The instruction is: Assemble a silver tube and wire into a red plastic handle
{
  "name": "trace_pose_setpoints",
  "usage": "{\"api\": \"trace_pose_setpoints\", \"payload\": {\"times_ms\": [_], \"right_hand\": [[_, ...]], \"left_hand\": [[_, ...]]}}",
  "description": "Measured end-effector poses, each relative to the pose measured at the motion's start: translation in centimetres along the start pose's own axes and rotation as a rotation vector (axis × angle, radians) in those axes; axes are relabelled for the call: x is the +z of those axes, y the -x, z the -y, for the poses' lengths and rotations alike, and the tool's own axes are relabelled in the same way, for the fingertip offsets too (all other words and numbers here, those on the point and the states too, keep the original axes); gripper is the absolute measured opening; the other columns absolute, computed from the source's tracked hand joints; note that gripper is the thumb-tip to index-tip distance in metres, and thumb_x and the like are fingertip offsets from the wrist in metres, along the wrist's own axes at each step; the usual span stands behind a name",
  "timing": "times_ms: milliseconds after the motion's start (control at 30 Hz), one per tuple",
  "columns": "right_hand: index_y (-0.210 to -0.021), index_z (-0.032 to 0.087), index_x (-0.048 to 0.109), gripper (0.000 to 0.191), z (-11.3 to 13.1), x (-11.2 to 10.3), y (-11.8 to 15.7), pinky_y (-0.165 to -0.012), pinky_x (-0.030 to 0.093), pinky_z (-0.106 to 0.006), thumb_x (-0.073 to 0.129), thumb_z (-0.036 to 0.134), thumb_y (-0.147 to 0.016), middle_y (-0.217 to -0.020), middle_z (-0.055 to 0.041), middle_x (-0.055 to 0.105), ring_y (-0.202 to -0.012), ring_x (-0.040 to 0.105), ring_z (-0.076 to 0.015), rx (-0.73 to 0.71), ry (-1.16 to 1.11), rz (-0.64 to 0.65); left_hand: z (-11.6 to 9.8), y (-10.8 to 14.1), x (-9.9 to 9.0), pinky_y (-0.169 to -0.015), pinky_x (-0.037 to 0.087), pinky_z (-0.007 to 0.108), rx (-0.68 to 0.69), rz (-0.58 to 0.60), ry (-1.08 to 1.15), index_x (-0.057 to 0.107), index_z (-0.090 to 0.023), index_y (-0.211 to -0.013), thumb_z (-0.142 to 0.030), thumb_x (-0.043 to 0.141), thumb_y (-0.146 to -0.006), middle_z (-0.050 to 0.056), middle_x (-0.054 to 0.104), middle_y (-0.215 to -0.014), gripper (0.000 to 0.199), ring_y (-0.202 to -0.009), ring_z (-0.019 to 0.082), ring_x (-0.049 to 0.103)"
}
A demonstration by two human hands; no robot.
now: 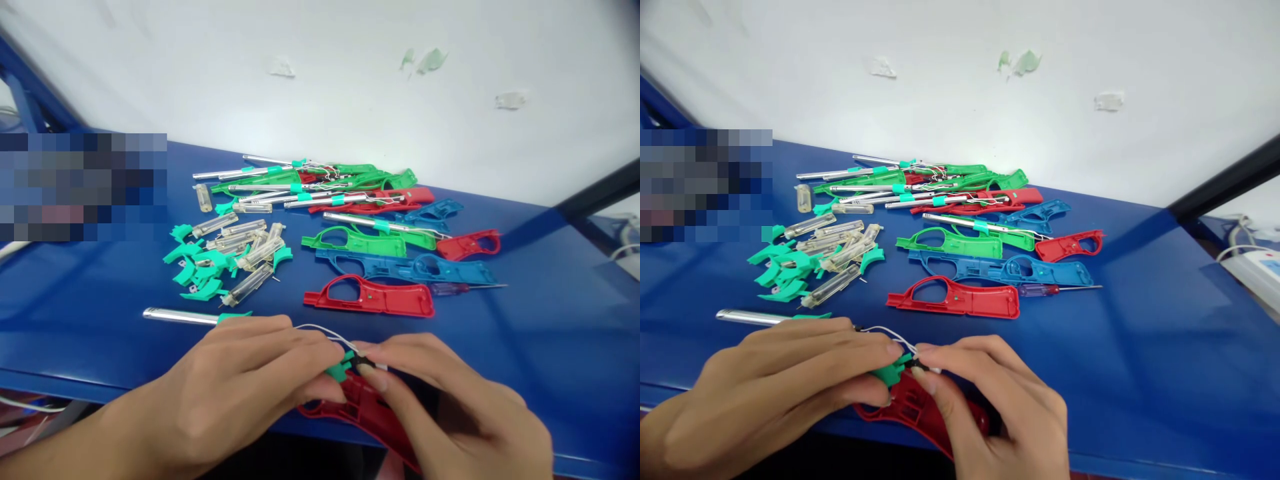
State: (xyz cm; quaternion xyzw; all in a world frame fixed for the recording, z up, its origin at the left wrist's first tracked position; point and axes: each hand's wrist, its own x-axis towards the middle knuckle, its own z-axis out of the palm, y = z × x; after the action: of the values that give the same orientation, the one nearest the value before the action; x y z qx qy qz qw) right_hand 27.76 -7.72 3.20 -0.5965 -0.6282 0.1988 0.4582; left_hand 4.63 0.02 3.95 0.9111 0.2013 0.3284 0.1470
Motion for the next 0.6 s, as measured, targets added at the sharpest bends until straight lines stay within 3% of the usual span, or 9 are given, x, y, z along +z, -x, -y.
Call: {"api": "trace_pose_setpoints", "payload": {"times_ms": [200, 400, 600], "right_hand": [[-0.093, 0.036, 0.087, 0.022, 0.1, 0.0, -0.3, -0.067, 0.067, -0.017, 0.080, 0.016, -0.091, -0.086, 0.0081, 0.086, -0.069, 0.081, -0.0142, -0.010, -0.062, 0.000], [-0.094, 0.039, 0.086, 0.025, 0.2, 0.1, 0.0, -0.067, 0.064, -0.012, 0.082, 0.015, -0.090, -0.085, 0.0127, 0.085, -0.068, 0.078, -0.0090, 0.000, -0.122, -0.039], [-0.094, 0.037, 0.086, 0.025, 0.1, 0.1, -0.2, -0.070, 0.064, -0.011, 0.081, 0.013, -0.091, -0.088, 0.0130, 0.087, -0.072, 0.080, -0.0089, -0.010, -0.118, 0.016]], "left_hand": [[0.5, 0.8, 0.1, -0.060, 0.059, 0.024, -0.018, 0.050, 0.002, 0.064, -0.018, -0.134, -0.021, 0.043, -0.121, -0.004, 0.083, -0.099, 0.024, -0.068, 0.012, 0.075], [0.6, 1.2, 0.1, -0.062, 0.063, 0.023, -0.024, 0.023, -0.059, 0.067, -0.018, -0.133, -0.027, 0.042, -0.122, -0.004, 0.084, -0.097, 0.029, -0.076, 0.014, 0.080], [0.4, 0.7, 0.0, -0.087, 0.066, 0.017, -0.022, -0.031, -0.023, 0.074, -0.017, -0.123, -0.026, 0.051, -0.119, 0.002, 0.087, -0.107, 0.025, -0.091, 0.013, 0.084]]}}
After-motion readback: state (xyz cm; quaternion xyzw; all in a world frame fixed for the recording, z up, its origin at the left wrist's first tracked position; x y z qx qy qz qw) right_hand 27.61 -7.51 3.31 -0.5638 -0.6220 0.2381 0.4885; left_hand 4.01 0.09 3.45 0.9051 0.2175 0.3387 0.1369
